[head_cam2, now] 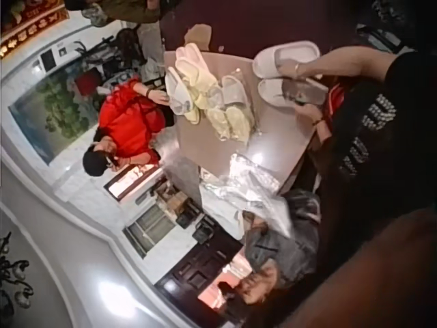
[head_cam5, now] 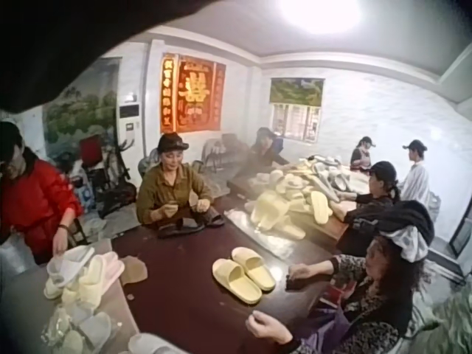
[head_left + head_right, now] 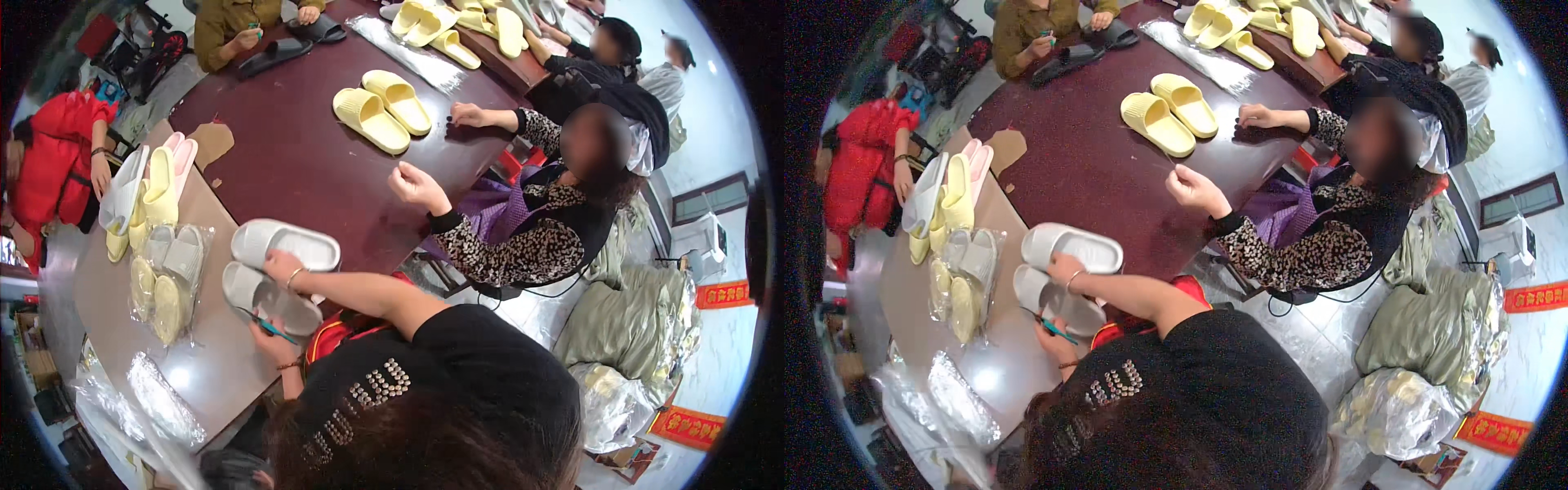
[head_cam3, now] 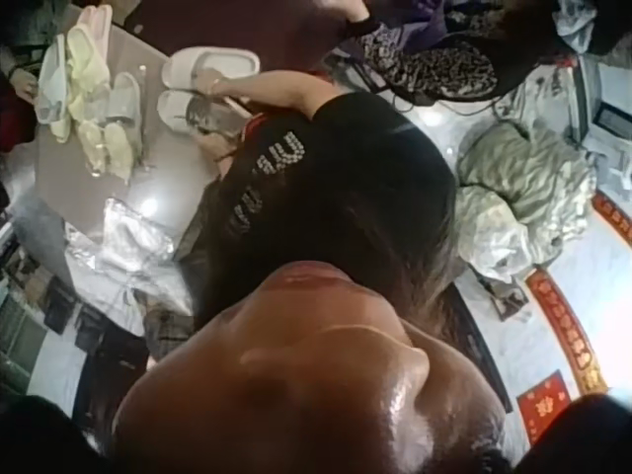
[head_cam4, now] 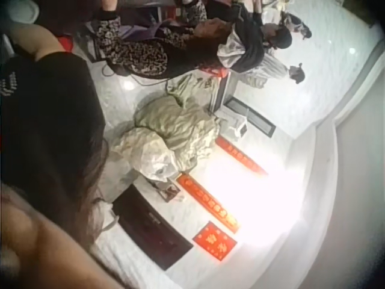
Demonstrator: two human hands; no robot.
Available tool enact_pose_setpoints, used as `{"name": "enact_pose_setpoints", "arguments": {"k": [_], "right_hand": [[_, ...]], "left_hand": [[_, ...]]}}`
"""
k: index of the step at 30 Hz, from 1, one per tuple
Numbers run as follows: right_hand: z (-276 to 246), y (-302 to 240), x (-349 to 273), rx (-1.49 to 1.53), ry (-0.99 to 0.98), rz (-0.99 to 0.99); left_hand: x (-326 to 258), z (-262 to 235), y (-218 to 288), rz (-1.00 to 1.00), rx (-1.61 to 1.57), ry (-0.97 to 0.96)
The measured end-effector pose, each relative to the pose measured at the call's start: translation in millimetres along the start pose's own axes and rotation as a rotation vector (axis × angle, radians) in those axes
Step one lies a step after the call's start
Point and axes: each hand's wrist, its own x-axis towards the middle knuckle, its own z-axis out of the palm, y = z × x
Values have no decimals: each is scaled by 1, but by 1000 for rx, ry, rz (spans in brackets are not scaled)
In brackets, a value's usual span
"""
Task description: Trim excess material and threads from molded plastic sandals using scissors and sorting them into piles.
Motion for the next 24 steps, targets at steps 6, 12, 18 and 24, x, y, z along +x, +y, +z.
{"name": "enact_pose_setpoints", "arguments": {"k": [6,12,18,24], "right_hand": [[-120,12,-24,-169,-52,21],[-139,63,-39,-388,106,-339],[-154,50,-50,-353,27,-288],[-158,48,-21,222,47,-150]], "left_hand": [[-1,21,-4,220,203,119],[-9,52,12,-51,-70,-79],[-2,82,43,-77,455,-112],[24,110,25,-97,485,-122]]}}
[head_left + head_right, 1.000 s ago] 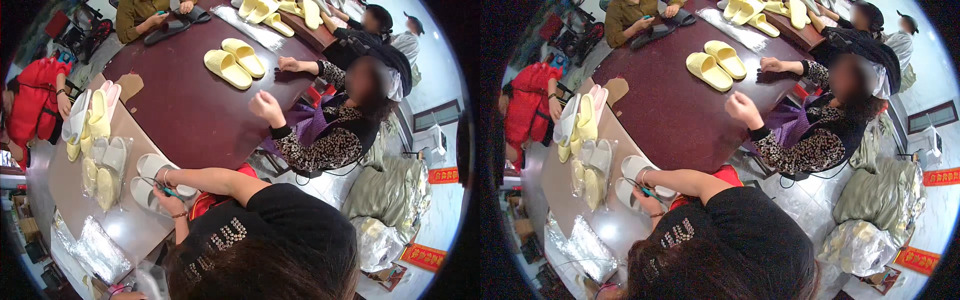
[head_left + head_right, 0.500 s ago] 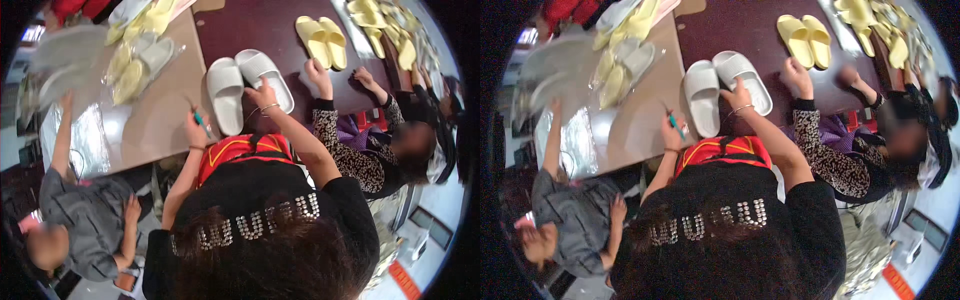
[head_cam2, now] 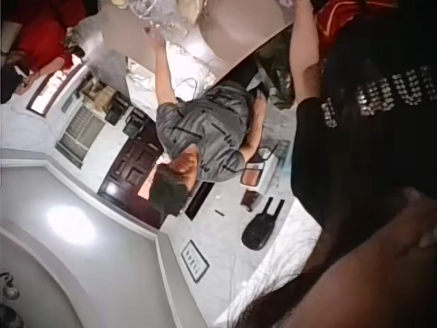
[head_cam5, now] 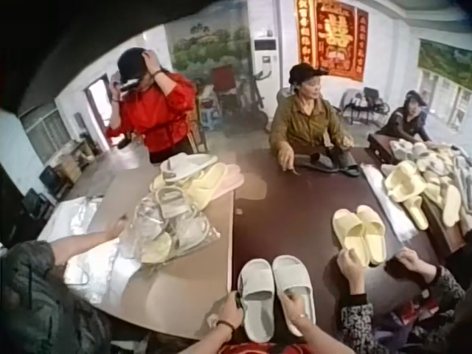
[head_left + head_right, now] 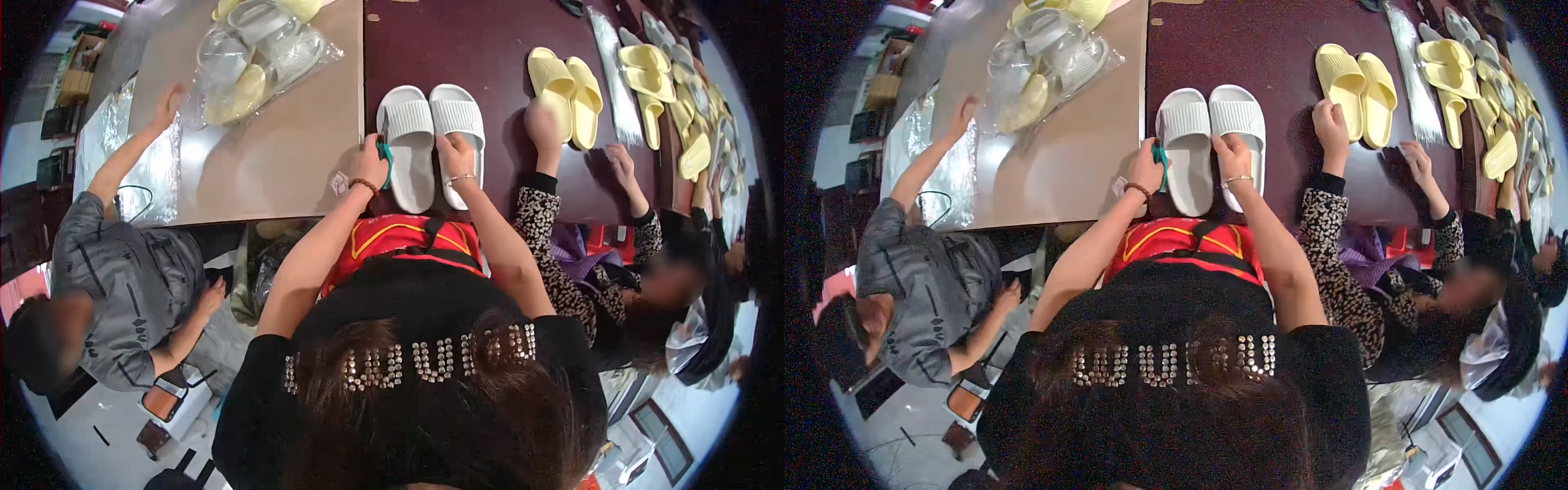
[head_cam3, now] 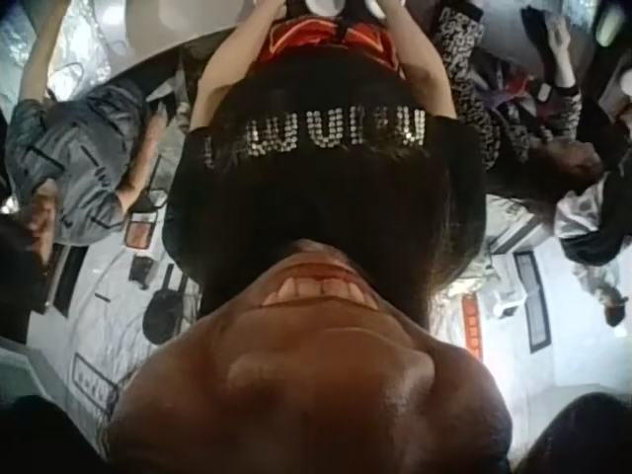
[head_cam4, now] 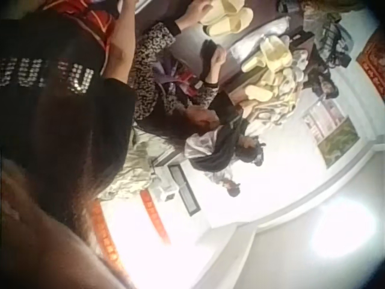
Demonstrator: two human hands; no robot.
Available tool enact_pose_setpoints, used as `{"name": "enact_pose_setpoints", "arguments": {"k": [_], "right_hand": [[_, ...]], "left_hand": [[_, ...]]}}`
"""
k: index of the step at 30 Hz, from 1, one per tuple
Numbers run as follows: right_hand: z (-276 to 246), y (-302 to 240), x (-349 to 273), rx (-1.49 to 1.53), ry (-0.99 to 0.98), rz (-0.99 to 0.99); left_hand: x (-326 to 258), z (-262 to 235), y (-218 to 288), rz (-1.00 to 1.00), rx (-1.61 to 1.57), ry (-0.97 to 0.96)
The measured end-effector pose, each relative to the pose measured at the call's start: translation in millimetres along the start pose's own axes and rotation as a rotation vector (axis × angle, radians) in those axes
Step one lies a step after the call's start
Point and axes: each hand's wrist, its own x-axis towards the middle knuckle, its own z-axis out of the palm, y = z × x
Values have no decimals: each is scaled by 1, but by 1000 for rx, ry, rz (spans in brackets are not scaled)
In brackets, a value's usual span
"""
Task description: Trim excess material and threads from molded plastic sandals using scissors and sorting them into piles.
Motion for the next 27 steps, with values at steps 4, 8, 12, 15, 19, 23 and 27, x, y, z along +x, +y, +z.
{"name": "enact_pose_setpoints", "arguments": {"k": [4,8,12,15,19,23,27], "right_hand": [[-3,3,4,-32,-43,-30],[-12,-12,-5,-532,-69,-241],[-9,-4,-6,-613,-38,-280],[-6,4,-7,-697,-46,-234],[2,-15,-10,-847,-32,-72],[6,-3,1,-863,17,-101],[-2,-7,-1,-811,53,-111]], "left_hand": [[-6,8,11,-10,120,44],[-7,1,19,-62,154,-22],[-2,-2,22,-81,177,-61],[1,-2,23,-82,197,-83],[2,0,18,-53,177,-80],[-4,-4,16,3,91,-112],[-18,-19,8,213,-59,91]]}}
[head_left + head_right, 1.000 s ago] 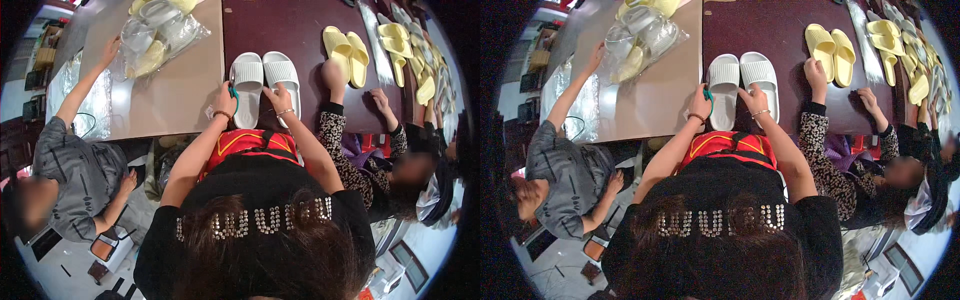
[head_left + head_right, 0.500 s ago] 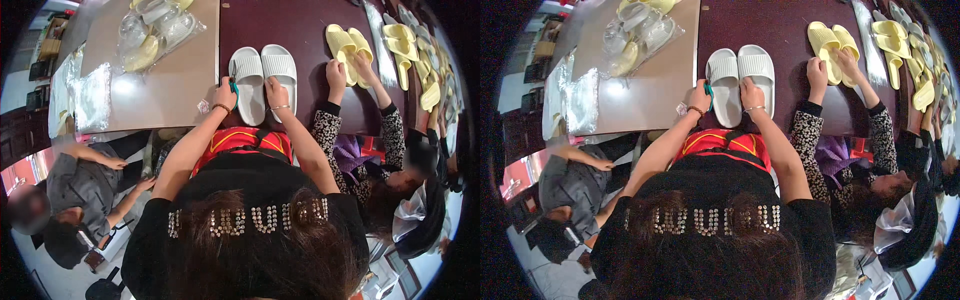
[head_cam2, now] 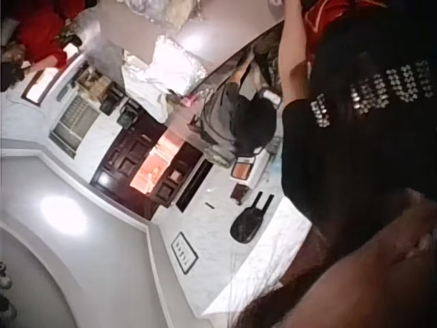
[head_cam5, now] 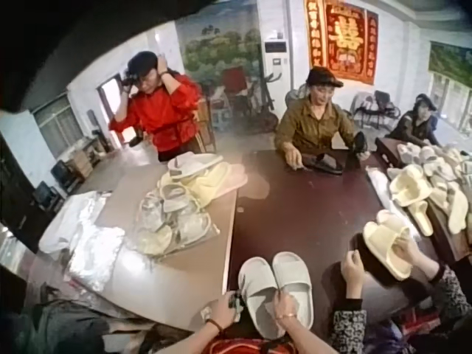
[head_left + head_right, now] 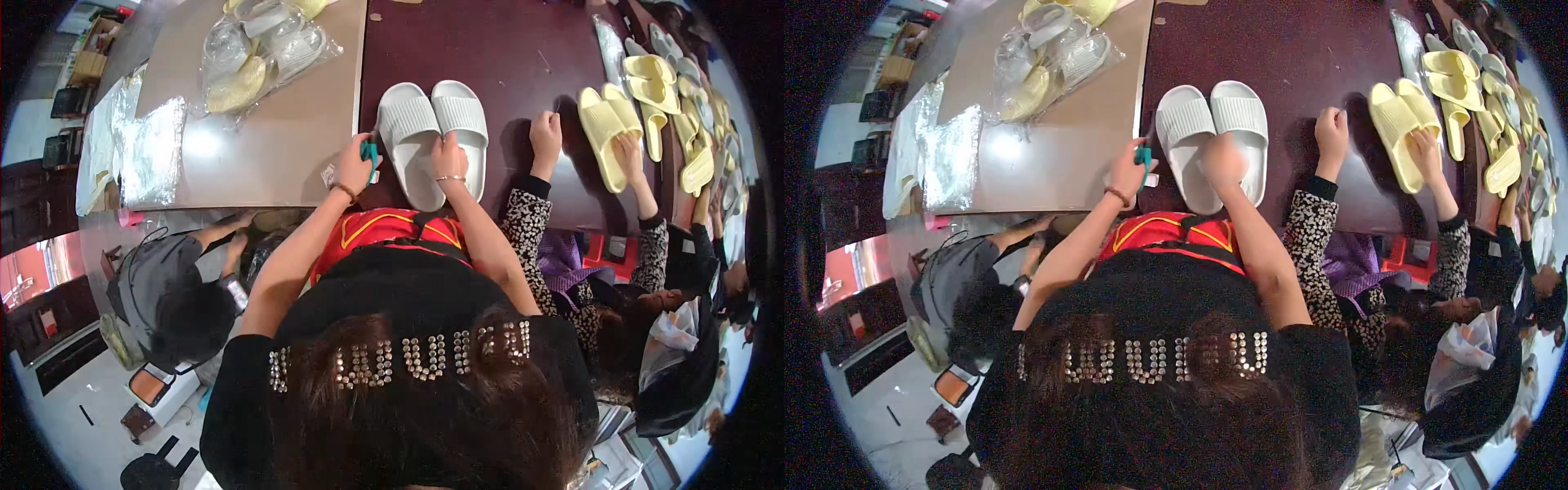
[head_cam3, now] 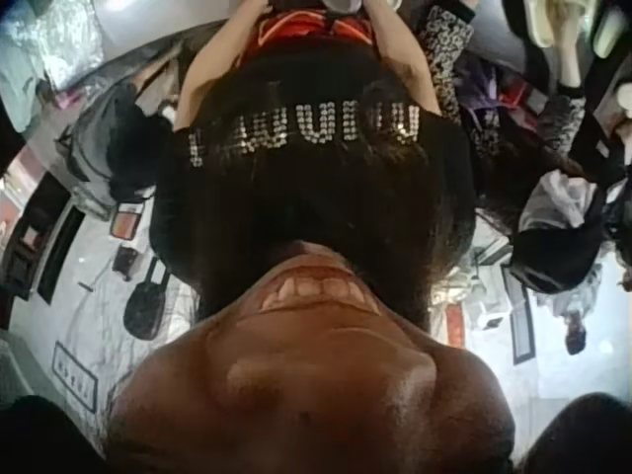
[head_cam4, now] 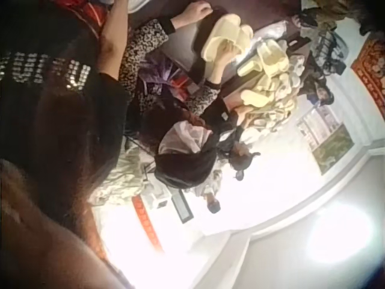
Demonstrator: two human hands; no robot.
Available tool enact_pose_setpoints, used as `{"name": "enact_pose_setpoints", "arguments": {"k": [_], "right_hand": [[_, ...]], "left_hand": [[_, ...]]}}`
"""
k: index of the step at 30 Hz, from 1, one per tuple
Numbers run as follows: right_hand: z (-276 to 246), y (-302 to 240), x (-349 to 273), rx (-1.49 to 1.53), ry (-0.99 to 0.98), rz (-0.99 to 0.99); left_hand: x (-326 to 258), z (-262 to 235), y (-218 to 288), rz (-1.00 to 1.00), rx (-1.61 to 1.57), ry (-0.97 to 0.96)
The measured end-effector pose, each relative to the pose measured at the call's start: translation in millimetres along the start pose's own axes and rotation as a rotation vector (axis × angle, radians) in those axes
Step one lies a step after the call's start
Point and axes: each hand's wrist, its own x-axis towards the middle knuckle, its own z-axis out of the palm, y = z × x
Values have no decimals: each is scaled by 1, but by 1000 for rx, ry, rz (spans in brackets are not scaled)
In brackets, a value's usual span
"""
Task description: Trim excess material and threads from molded plastic sandals using scissors and sorting them into piles.
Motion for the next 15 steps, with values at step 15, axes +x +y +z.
{"name": "enact_pose_setpoints", "arguments": {"k": [15], "right_hand": [[-65,-28,-11,336,136,-118]], "left_hand": [[0,-47,123,-289,-1269,-629]]}}
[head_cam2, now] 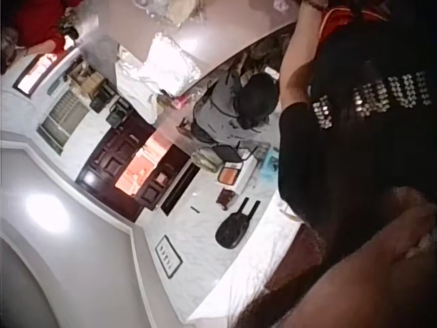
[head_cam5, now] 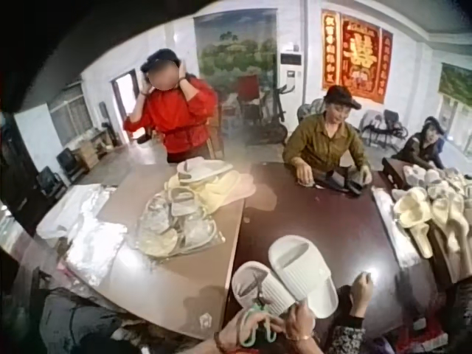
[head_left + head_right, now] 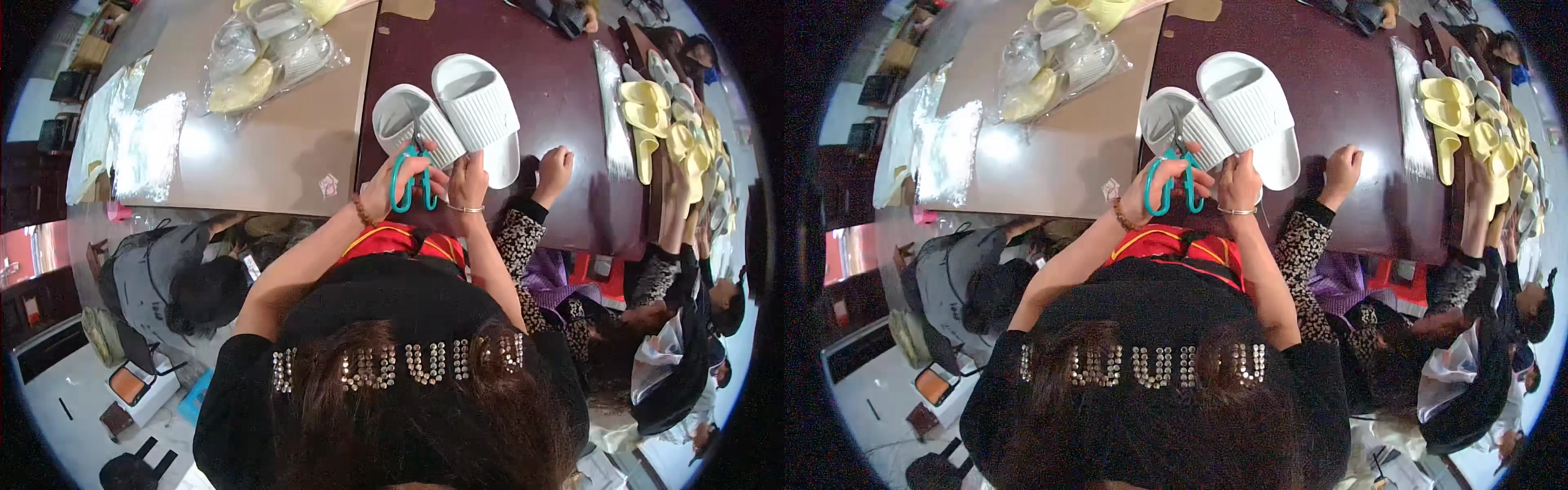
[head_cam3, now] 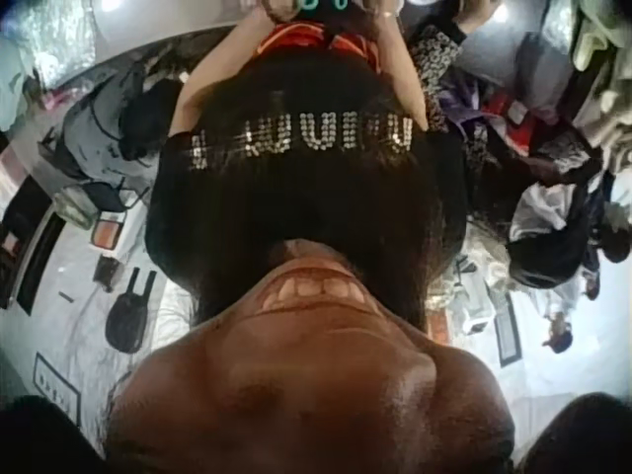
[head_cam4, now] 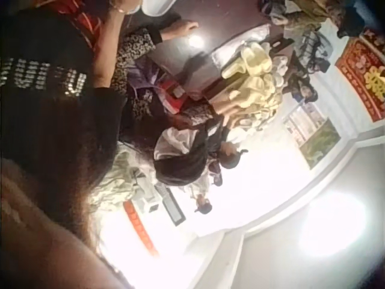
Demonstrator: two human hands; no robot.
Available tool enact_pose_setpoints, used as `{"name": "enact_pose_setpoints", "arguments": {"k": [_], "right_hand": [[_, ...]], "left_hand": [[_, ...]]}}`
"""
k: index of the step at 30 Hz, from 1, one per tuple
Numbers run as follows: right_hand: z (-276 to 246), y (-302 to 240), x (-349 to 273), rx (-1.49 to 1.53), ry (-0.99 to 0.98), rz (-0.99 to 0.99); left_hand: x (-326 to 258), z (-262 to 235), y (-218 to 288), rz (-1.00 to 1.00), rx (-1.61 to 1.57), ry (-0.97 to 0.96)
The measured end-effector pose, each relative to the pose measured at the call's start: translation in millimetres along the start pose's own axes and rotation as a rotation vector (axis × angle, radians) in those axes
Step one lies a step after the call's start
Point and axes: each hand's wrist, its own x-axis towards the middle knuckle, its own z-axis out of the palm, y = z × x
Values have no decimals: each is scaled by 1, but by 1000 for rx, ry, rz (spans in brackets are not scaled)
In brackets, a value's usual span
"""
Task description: Trim excess material and threads from molded plastic sandals using scissors and sorting them into piles.
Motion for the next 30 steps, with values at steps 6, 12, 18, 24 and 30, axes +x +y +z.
{"name": "enact_pose_setpoints", "arguments": {"k": [6,12,18,24,30], "right_hand": [[2,-18,-9,139,13,43],[3,-19,-12,83,78,-112],[2,-35,-25,116,62,-106],[9,-21,-37,140,39,33],[40,28,-36,-328,-210,23]], "left_hand": [[3,8,17,-55,16,10],[0,11,17,25,28,-32],[-7,15,20,18,29,-16],[-11,5,6,28,20,-40],[4,-31,17,97,-8,214]]}}
